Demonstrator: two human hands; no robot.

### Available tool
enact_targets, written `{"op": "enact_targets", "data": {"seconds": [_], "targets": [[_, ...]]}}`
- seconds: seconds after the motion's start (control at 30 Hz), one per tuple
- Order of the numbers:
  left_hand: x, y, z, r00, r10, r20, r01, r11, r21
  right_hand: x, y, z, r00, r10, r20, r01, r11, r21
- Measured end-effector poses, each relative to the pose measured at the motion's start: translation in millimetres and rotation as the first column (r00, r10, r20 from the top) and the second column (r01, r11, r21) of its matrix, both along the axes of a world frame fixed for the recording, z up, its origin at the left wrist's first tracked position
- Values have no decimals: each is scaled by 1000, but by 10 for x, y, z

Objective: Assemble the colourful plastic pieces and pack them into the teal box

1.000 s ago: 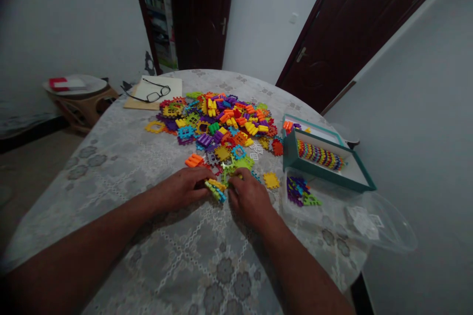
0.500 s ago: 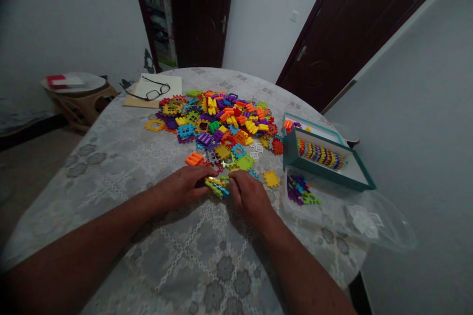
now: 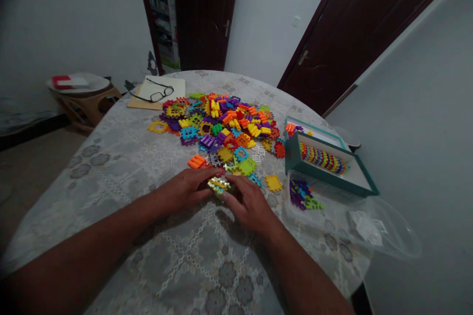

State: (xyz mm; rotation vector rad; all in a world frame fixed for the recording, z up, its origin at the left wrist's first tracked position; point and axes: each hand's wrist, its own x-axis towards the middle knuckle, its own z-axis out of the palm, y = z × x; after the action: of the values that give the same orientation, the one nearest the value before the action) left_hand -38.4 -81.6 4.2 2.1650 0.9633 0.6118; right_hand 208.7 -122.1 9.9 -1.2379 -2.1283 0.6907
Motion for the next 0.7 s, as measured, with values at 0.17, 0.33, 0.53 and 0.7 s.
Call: {"op": "enact_targets", "data": {"seconds": [0.17,0.33,0.53,0.7], "targets": [[4,-7,-29,1000,-5,28,5,1000,1,-4,-23,-31,999,28,41,-24,995,-92],[-2,-13,-40,1000,4,20,-4,1000,-25,-20,1,-112,1000,-6,-30,3,994,-113],[1,-21,-25,1000,-17,16,17,1000,3,-24,-12,-109,990,28,-138,-53,981,-187],[14,-21,-39,1000,-19,1,19,1000,21,-61,-12,-118,996,-10,-85,0,993,-122]]}}
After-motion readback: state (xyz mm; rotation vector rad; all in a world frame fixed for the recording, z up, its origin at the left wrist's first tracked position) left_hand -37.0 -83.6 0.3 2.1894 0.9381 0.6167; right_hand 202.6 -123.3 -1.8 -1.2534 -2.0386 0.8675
